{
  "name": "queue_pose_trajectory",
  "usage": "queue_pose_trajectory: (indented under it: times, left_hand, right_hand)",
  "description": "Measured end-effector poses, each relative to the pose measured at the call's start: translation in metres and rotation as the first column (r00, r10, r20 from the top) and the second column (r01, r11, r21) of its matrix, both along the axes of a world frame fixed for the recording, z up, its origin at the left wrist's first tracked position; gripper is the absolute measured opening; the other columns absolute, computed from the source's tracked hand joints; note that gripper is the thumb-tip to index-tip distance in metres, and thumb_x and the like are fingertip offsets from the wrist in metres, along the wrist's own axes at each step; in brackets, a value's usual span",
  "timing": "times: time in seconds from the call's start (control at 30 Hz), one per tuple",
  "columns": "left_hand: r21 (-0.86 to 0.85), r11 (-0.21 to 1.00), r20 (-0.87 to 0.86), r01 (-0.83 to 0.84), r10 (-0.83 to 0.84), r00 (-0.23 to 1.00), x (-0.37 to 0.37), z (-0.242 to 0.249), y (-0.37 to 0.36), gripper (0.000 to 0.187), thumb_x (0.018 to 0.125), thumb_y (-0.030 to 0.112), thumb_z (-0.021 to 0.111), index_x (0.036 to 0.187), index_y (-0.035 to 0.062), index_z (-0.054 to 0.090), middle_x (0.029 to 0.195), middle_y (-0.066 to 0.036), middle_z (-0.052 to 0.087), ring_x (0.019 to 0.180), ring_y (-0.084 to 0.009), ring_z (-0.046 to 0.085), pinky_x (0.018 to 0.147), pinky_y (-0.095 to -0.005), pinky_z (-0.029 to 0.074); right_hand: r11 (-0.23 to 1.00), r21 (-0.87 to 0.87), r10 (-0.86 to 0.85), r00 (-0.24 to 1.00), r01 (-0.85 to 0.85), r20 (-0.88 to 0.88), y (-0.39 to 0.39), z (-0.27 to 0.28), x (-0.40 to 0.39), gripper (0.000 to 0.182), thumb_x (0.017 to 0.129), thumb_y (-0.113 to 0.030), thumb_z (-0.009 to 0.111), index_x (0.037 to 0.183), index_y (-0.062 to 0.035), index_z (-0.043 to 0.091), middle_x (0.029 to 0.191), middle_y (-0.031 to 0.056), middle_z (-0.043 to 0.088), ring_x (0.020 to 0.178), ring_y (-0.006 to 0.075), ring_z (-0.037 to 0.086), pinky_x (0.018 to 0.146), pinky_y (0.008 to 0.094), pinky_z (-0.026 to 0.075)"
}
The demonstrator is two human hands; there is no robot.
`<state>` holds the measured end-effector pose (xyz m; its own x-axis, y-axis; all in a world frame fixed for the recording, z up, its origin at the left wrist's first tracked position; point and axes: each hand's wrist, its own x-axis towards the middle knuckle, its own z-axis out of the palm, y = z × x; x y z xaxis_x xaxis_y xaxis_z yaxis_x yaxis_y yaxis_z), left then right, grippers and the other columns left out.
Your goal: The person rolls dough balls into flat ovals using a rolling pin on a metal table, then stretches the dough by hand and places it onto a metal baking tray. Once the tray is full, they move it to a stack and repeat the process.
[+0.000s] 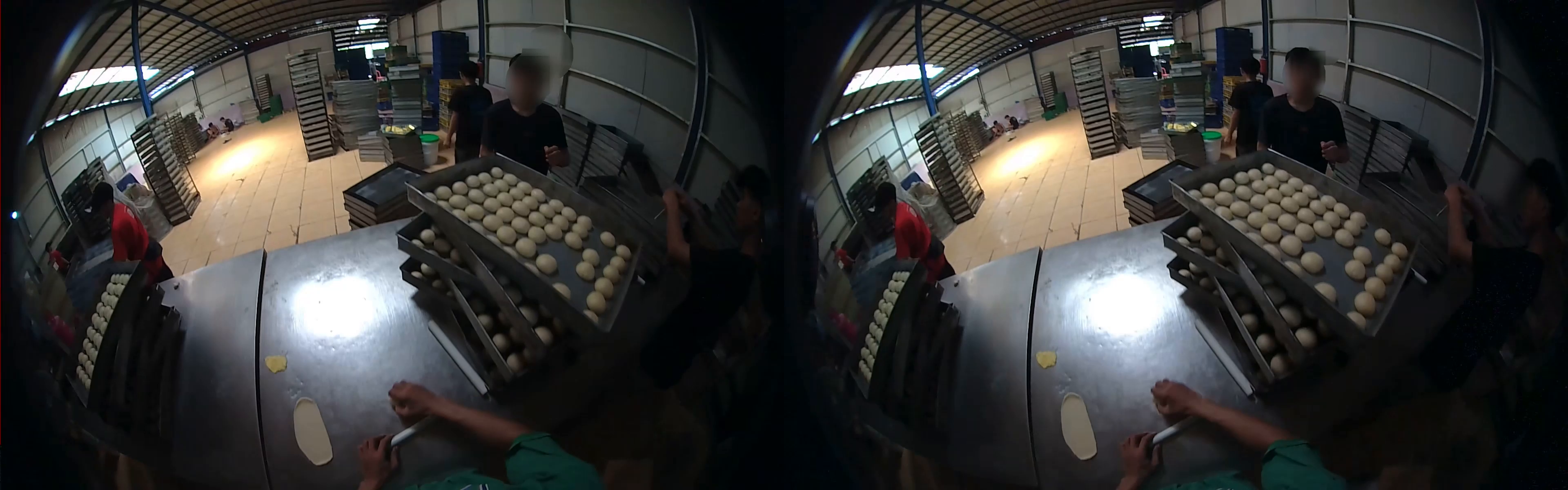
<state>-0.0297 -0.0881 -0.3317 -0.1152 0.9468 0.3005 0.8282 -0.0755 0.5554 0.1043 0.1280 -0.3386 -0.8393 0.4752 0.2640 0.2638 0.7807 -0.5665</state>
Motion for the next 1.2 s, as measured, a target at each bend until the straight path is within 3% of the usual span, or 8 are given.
queue_pose_trajectory:
  times: [0.27, 0.33, 0.4, 0.43, 0.57, 0.77, 0.83, 1.2]
  left_hand:
    - [-0.212, 0.976, 0.12, -0.057, 0.084, 0.989, 0.012, 0.029, -0.001, 0.039, 0.085, 0.029, 0.064, 0.118, 0.0094, 0.06, 0.117, -0.017, 0.055, 0.11, -0.038, 0.052, 0.091, -0.0481, 0.042]
    - [-0.102, 0.992, 0.091, -0.075, 0.084, 0.992, 0.008, 0.015, 0.003, 0.037, 0.082, 0.027, 0.067, 0.115, 0.0114, 0.062, 0.111, -0.013, 0.057, 0.105, -0.033, 0.053, 0.09, -0.0458, 0.042]
    - [0.005, 0.998, 0.035, -0.056, 0.055, 0.998, -0.001, 0.01, -0.005, 0.034, 0.079, 0.025, 0.068, 0.111, 0.0129, 0.063, 0.105, -0.009, 0.059, 0.101, -0.0278, 0.055, 0.089, -0.0431, 0.042]
    - [0.011, 0.998, 0.04, -0.063, 0.062, 0.997, 0.001, 0.009, -0.005, 0.033, 0.08, 0.025, 0.068, 0.111, 0.0124, 0.062, 0.105, -0.009, 0.059, 0.101, -0.0277, 0.055, 0.089, -0.0428, 0.043]
    - [-0.009, 0.993, 0.029, -0.119, 0.119, 0.992, 0.003, 0.012, -0.013, 0.035, 0.081, 0.025, 0.067, 0.112, 0.0115, 0.059, 0.108, -0.009, 0.057, 0.106, -0.0283, 0.053, 0.091, -0.0423, 0.041]
    - [0.009, 0.998, 0.059, -0.06, 0.059, 0.996, 0.001, 0.013, -0.019, 0.033, 0.083, 0.024, 0.065, 0.113, 0.0106, 0.058, 0.11, -0.009, 0.054, 0.108, -0.0285, 0.051, 0.093, -0.0418, 0.04]
    - [0.03, 0.999, 0.081, -0.042, 0.039, 0.996, 0.001, 0.011, -0.022, 0.033, 0.083, 0.024, 0.065, 0.112, 0.0104, 0.058, 0.11, -0.009, 0.054, 0.108, -0.0284, 0.051, 0.093, -0.0419, 0.04]
    - [0.208, 0.978, 0.138, 0.008, -0.037, 0.99, -0.005, -0.034, -0.009, 0.028, 0.075, 0.017, 0.065, 0.099, 0.0059, 0.058, 0.097, -0.015, 0.058, 0.095, -0.0357, 0.056, 0.079, -0.0473, 0.044]
  right_hand:
    - [0.997, 0.006, -0.077, 0.988, 0.078, -0.135, 0.014, -0.011, 0.014, 0.076, 0.074, -0.052, 0.077, 0.126, -0.0021, 0.051, 0.108, 0.0154, 0.058, 0.097, 0.0307, 0.06, 0.085, 0.04, 0.05]
    - [0.782, -0.557, -0.406, 0.907, 0.28, -0.115, 0.014, -0.034, 0.016, 0.063, 0.073, -0.038, 0.081, 0.116, -0.0001, 0.054, 0.104, 0.0164, 0.058, 0.09, 0.024, 0.062, 0.075, 0.0369, 0.054]
    - [0.746, -0.559, -0.53, 0.832, 0.362, -0.168, 0.03, -0.057, 0.024, 0.057, 0.071, -0.017, 0.083, 0.117, -0.0009, 0.053, 0.098, 0.0098, 0.055, 0.083, 0.0147, 0.06, 0.064, 0.0304, 0.054]
    - [0.483, -0.843, -0.677, 0.712, 0.237, -0.187, 0.018, -0.035, 0.023, 0.057, 0.069, -0.006, 0.078, 0.12, -0.0007, 0.051, 0.099, 0.0086, 0.054, 0.08, 0.0142, 0.058, 0.065, 0.0287, 0.053]
    - [0.525, -0.841, -0.586, 0.774, 0.135, -0.241, 0.034, -0.044, 0.037, 0.045, 0.067, 0.004, 0.065, 0.111, 0.0031, 0.055, 0.092, 0.0053, 0.054, 0.077, 0.0114, 0.053, 0.068, 0.0257, 0.05]
    - [0.792, -0.477, -0.441, 0.898, 0.381, -0.014, 0.021, -0.003, 0.018, 0.051, 0.075, -0.021, 0.076, 0.114, 0.0064, 0.058, 0.088, 0.013, 0.06, 0.078, 0.0216, 0.061, 0.07, 0.0333, 0.052]
    - [0.976, 0.059, -0.217, 0.947, 0.209, 0.236, -0.009, 0.022, 0.004, 0.062, 0.074, -0.038, 0.077, 0.114, 0.0067, 0.058, 0.093, 0.0201, 0.06, 0.083, 0.0344, 0.061, 0.075, 0.0439, 0.052]
    - [0.952, 0.17, -0.279, 0.952, 0.256, 0.126, -0.021, -0.018, -0.013, 0.029, 0.073, -0.027, 0.067, 0.082, 0.0002, 0.061, 0.085, 0.0243, 0.062, 0.085, 0.0435, 0.058, 0.077, 0.0508, 0.048]
